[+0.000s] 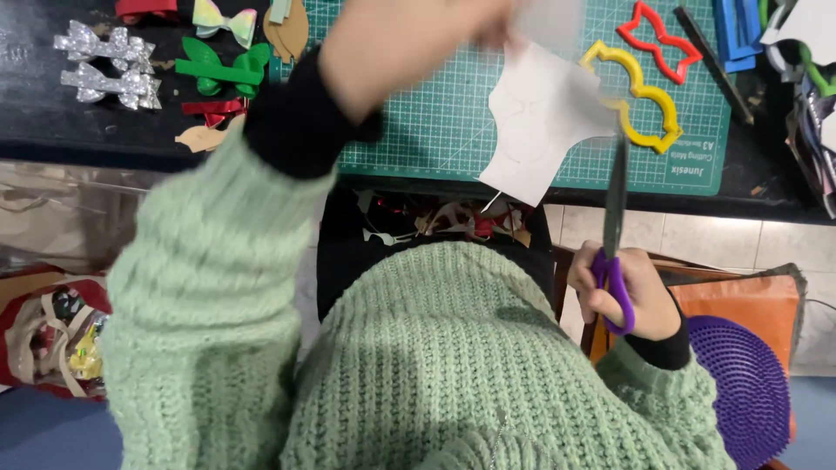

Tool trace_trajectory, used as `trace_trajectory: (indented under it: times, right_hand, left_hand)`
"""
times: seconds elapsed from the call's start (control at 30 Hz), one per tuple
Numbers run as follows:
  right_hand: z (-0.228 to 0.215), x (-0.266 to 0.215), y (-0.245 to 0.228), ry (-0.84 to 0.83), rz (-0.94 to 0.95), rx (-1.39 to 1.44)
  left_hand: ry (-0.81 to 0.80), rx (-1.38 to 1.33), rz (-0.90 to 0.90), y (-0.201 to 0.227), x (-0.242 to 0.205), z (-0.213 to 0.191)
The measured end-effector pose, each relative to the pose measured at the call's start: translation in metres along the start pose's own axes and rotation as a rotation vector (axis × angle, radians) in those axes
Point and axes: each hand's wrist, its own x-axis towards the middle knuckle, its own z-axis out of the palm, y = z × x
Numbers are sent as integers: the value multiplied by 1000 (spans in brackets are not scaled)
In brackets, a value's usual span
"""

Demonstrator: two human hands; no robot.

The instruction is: Cutting out shapes from white felt using scissors.

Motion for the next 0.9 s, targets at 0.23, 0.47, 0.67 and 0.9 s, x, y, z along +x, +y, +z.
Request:
trace_trajectory:
  times: [0.23,0.47,0.67,0.9]
  right_hand:
    - [-11,-8,4,105,-84,19]
    - [-10,-7,0,189,-52,40]
    - [-15,-9,4,191,-60,29]
    - [-14,-3,3,155,-68,-41]
  left_hand:
    - [51,171,49,-1,12,-1]
    - [85,333,83,-14,14,-5]
    - [120,469,117,-55,14,-11]
    - [157,635,156,-34,11,-16]
